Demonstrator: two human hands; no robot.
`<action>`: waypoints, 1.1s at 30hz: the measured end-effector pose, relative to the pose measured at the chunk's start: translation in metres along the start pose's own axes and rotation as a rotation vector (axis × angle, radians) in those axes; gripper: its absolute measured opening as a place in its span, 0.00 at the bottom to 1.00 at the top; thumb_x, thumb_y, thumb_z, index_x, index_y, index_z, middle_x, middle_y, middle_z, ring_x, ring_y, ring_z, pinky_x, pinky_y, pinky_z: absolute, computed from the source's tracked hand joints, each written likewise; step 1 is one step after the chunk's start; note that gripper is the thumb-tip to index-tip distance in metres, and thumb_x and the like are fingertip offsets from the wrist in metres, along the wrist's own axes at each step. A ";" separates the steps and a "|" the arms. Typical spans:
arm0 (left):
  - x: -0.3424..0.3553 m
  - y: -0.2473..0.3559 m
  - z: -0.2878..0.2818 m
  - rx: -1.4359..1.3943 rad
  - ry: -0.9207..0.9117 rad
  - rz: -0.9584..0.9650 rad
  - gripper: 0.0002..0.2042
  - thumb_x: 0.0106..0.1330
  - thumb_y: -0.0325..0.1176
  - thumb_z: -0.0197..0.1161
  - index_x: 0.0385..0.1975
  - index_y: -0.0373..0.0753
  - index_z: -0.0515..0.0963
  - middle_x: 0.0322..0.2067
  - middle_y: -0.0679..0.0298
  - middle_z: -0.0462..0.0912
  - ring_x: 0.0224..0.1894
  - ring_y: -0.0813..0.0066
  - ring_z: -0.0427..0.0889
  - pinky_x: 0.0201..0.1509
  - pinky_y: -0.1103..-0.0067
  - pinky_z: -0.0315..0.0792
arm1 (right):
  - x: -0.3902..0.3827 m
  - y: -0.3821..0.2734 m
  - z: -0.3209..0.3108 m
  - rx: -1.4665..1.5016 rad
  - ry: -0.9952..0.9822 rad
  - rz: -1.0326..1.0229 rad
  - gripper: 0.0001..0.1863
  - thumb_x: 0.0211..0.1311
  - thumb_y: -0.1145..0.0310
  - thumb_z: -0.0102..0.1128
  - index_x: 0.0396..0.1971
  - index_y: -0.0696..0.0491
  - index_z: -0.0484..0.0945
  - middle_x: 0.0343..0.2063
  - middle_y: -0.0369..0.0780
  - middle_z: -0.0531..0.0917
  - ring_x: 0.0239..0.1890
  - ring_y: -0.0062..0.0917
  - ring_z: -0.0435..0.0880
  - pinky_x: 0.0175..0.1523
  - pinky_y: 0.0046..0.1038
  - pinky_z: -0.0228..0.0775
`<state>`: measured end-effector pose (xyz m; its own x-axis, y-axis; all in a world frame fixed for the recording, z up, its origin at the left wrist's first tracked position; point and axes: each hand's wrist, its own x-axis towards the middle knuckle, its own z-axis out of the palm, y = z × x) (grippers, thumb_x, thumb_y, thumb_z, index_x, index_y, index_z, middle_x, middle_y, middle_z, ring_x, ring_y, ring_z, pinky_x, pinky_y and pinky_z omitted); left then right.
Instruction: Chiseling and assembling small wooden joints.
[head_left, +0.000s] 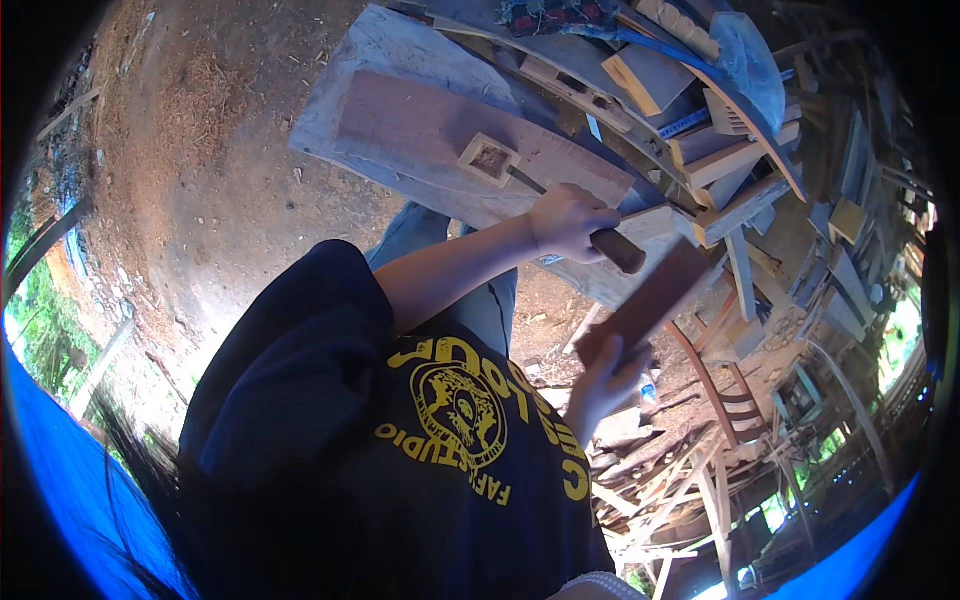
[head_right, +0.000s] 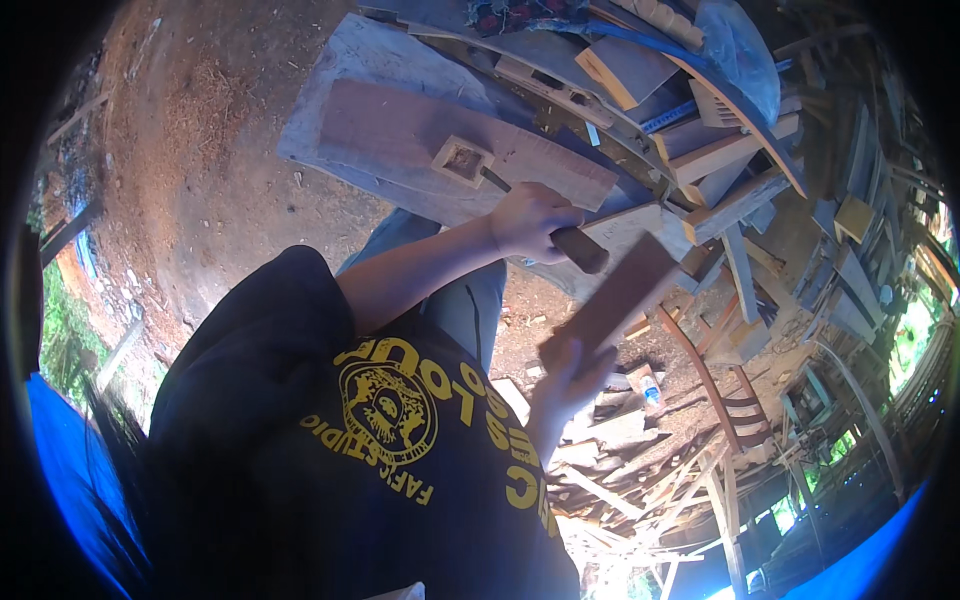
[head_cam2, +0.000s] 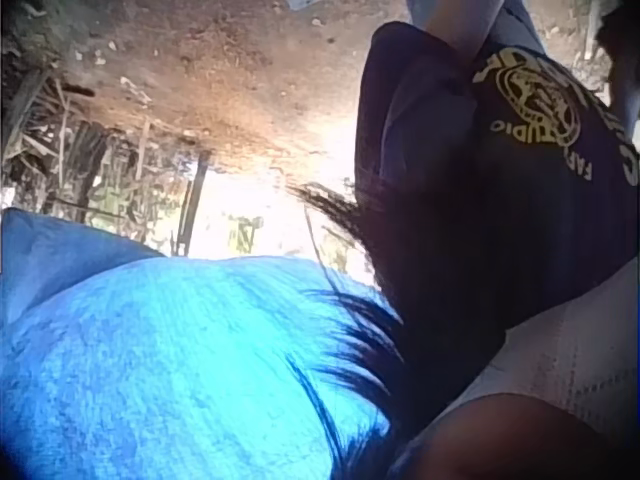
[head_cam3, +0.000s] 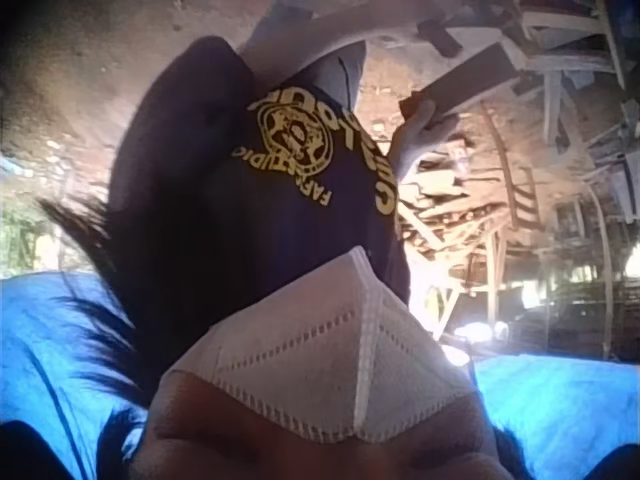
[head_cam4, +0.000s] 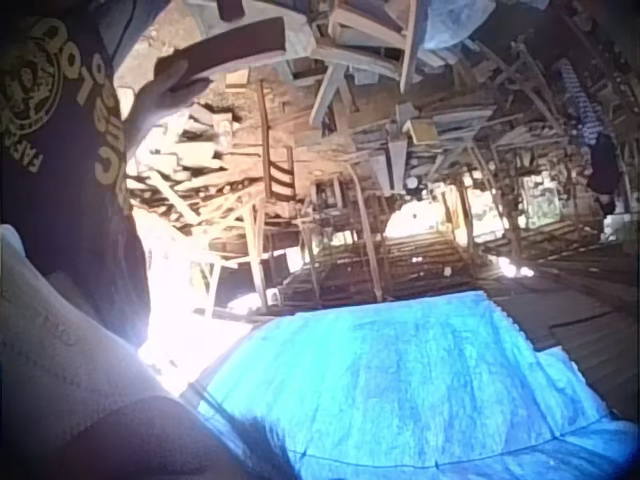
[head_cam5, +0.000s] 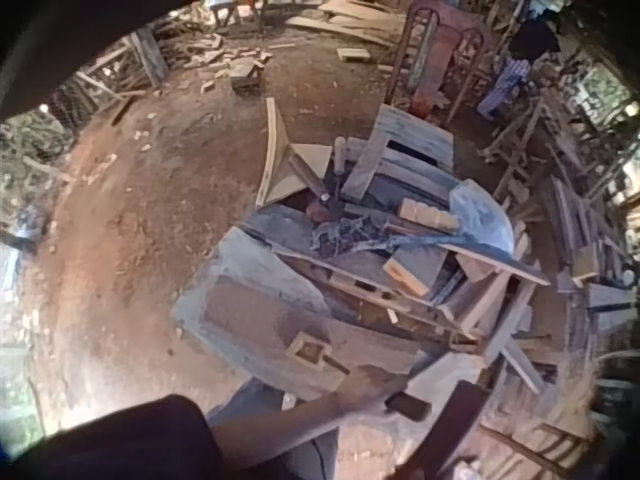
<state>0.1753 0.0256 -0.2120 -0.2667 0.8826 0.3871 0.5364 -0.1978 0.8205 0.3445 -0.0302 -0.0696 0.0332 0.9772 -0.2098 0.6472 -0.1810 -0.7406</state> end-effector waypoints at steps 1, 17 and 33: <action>-0.002 0.001 -0.001 0.002 -0.001 -0.008 0.09 0.42 0.38 0.66 0.19 0.47 0.72 0.15 0.68 0.73 0.19 0.65 0.77 0.24 0.69 0.69 | 0.004 -0.010 -0.008 0.046 0.047 -0.036 0.31 0.62 0.52 0.58 0.51 0.65 0.64 0.33 0.44 0.80 0.33 0.25 0.79 0.36 0.26 0.72; -0.030 0.010 -0.024 -0.091 -0.136 0.134 0.16 0.32 0.37 0.68 0.23 0.47 0.71 0.20 0.70 0.72 0.23 0.67 0.76 0.27 0.70 0.68 | 0.018 -0.007 -0.026 0.243 0.138 0.131 0.29 0.65 0.54 0.53 0.56 0.60 0.62 0.33 0.45 0.79 0.29 0.25 0.80 0.29 0.22 0.71; -0.027 0.006 -0.024 -0.137 -0.117 0.112 0.16 0.32 0.36 0.69 0.22 0.47 0.71 0.19 0.70 0.72 0.22 0.66 0.77 0.26 0.70 0.69 | 0.018 -0.007 -0.016 0.116 0.029 0.161 0.28 0.67 0.56 0.50 0.58 0.60 0.61 0.35 0.44 0.80 0.35 0.24 0.80 0.34 0.22 0.73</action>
<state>0.1664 -0.0099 -0.2077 -0.1126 0.8937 0.4343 0.4416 -0.3466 0.8276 0.3523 -0.0094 -0.0578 0.1524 0.9371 -0.3139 0.5395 -0.3450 -0.7680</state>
